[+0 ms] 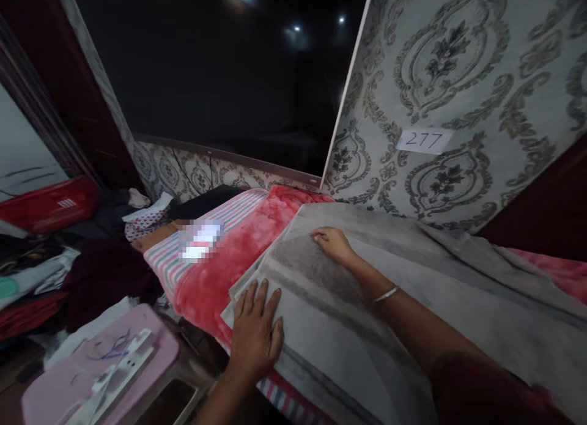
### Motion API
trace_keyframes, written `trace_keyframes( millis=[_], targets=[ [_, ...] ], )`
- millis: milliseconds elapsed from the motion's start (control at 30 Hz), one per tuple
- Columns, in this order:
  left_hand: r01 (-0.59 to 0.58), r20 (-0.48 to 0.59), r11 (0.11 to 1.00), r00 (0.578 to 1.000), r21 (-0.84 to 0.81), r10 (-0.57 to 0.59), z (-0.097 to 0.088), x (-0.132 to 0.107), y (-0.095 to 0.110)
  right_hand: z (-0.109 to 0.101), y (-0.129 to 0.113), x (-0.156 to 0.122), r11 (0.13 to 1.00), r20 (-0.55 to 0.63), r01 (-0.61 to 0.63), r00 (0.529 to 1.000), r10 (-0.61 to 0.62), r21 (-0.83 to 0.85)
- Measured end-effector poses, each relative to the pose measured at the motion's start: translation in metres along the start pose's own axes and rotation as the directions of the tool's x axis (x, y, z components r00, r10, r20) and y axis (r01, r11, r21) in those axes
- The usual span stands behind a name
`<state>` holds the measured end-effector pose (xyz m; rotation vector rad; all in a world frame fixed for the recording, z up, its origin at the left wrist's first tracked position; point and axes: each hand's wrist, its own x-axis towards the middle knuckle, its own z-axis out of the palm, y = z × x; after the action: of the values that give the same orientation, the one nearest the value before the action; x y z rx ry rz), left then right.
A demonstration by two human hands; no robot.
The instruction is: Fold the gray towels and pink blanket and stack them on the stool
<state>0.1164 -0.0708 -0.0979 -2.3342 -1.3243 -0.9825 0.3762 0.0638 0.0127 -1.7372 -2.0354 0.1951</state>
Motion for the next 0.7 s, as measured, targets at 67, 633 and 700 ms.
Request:
trace_keyframes(
  millis=[67,633,700],
  targets=[
    [-0.005,-0.020,1.000,1.000,0.004,0.006,0.001,-0.001,-0.001,0.007,0.002,0.026,0.997,-0.004,-0.028,1.000,0.028,-0.065],
    [-0.096,0.009,0.993,0.995,0.070,0.095,0.007,-0.006,-0.009,0.061,0.015,0.117,0.962,0.024,-0.162,0.985,0.172,-0.219],
    [-0.056,0.007,0.997,0.998,0.056,0.055,0.010,-0.008,-0.008,0.066,0.017,0.118,0.962,0.049,-0.157,0.984,0.172,-0.222]
  ],
)
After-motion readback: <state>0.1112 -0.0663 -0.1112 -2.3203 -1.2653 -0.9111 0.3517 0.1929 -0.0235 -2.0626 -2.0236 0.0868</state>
